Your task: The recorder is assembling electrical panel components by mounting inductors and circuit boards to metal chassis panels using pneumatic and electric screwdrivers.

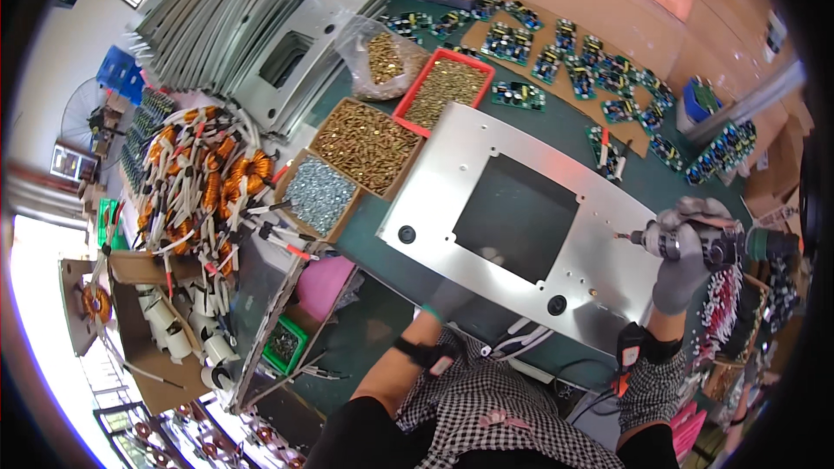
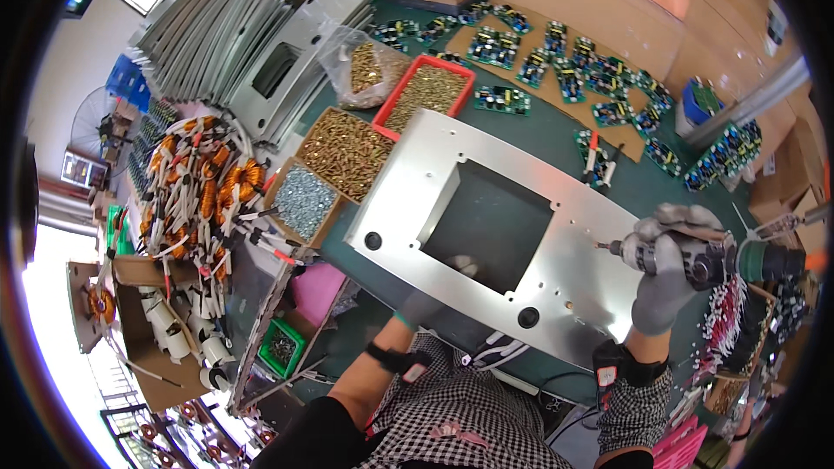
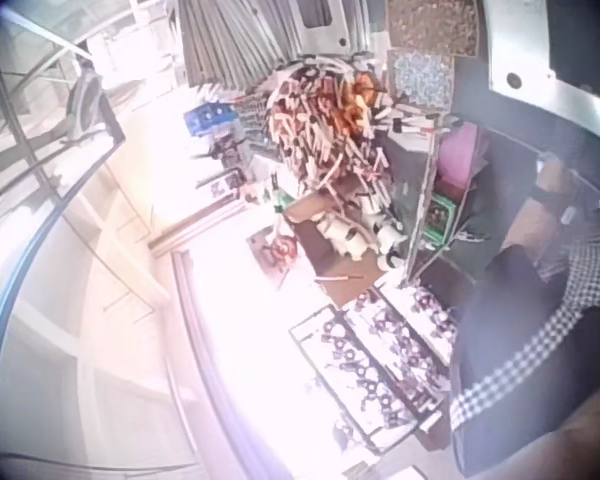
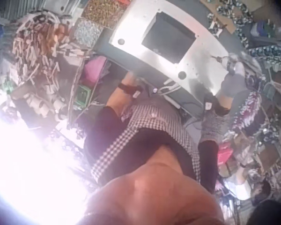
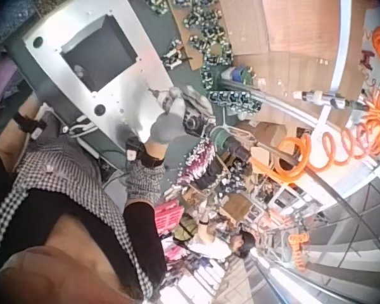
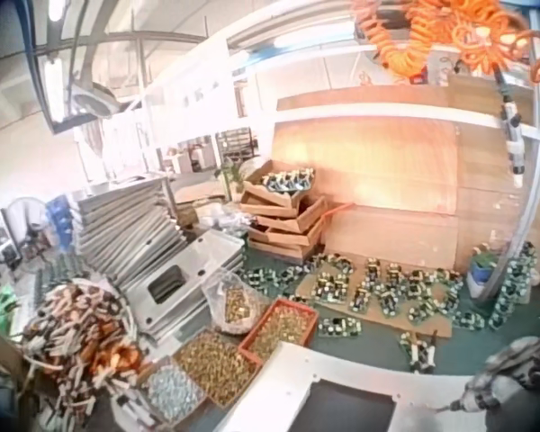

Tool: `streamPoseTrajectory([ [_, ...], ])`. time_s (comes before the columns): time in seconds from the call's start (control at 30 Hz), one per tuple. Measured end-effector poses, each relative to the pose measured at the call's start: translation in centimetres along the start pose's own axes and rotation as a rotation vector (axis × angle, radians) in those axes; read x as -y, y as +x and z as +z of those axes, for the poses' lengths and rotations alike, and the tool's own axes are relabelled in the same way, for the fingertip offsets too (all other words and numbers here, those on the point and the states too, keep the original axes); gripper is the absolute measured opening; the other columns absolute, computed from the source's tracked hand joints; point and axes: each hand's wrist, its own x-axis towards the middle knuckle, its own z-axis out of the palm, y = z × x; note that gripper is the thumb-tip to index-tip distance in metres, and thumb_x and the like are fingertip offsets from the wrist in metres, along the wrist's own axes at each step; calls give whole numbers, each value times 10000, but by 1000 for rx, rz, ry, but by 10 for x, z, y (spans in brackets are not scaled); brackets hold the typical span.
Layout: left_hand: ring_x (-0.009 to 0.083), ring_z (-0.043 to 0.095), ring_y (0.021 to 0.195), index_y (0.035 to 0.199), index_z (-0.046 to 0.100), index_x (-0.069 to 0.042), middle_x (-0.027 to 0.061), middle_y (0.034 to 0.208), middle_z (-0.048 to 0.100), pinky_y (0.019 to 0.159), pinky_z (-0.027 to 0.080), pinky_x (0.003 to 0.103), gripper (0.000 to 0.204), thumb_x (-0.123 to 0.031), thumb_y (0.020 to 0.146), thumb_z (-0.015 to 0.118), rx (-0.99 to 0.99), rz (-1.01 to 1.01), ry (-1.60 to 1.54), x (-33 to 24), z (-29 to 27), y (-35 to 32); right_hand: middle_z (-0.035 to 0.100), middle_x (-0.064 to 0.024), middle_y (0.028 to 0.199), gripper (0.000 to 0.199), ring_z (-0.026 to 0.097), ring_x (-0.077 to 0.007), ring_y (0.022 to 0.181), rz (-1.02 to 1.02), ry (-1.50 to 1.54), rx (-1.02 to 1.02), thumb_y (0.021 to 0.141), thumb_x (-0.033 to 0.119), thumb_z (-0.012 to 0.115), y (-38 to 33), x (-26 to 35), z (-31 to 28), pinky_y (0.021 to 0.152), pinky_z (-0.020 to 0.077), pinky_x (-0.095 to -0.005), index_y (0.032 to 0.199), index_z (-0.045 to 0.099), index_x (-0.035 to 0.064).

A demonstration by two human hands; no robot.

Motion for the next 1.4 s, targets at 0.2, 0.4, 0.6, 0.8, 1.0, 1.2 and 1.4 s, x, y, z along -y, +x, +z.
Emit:
streamPoseTrajectory([
  [0.2, 140, 583, 727, 980, 647, -31, 57, 789, 640, 671, 463, 282, 196, -168, 845, 607, -740, -362, 191, -11, -170, -57, 544, -131, 1001, 431, 555, -193, 724, 24, 20, 28, 753, -34, 488, 5, -10, -17, 502, 472, -288, 1167, 425, 72],
  [0.4, 336, 611, 860, 983, 657, -75, 170, 918, 644, 770, 467, 391, 213, -191, 811, 612, -698, -248, 1025, 22, -253, 7, 546, -134, 1024, 423, 549, -196, 709, -22, 3, 26, 777, -39, 500, 4, -13, -13, 464, 453, -284, 1181, 435, 71],
  [0.6, 307, 628, 773, 1044, 631, -53, 173, 839, 646, 706, 473, 385, 249, -194, 846, 579, -708, -124, 806, 33, -273, 10, 548, -144, 1043, 401, 545, -194, 690, -7, 4, 29, 795, -34, 493, 2, -10, -5, 431, 434, -279, 1179, 434, 67],
  [0.8, 165, 595, 549, 991, 632, 8, 109, 708, 622, 520, 455, 294, 218, -153, 858, 570, -788, -298, 447, 12, -276, 1, 551, -136, 1005, 422, 547, -183, 679, -13, -37, -31, 777, -60, 461, 1, -5, 5, 434, 437, -278, 1180, 409, 52],
  [1.0, 145, 591, 551, 902, 642, -5, 77, 668, 624, 480, 439, 304, 188, -184, 857, 602, -460, -429, 227, -26, -178, -63, 543, -143, 967, 402, 564, -185, 705, -7, 22, 34, 751, -73, 466, 4, -2, 3, 440, 459, -278, 1132, 416, 46],
  [1.2, 305, 632, 737, 922, 652, -51, 125, 803, 649, 625, 494, 395, 191, -191, 813, 581, -148, -37, 871, 19, -45, -39, 553, -149, 943, 393, 565, -190, 709, 15, 25, -28, 745, -82, 464, 5, -2, -2, 437, 460, -272, 1115, 431, 46],
  [1.4, 317, 604, 852, 954, 630, -61, 127, 909, 632, 732, 478, 407, 202, -159, 812, 526, -197, 137, 912, 49, -27, -24, 560, -164, 944, 389, 570, -178, 658, 5, 80, -4, 735, -136, 446, 4, 2, 1, 427, 444, -266, 1086, 430, 30],
])
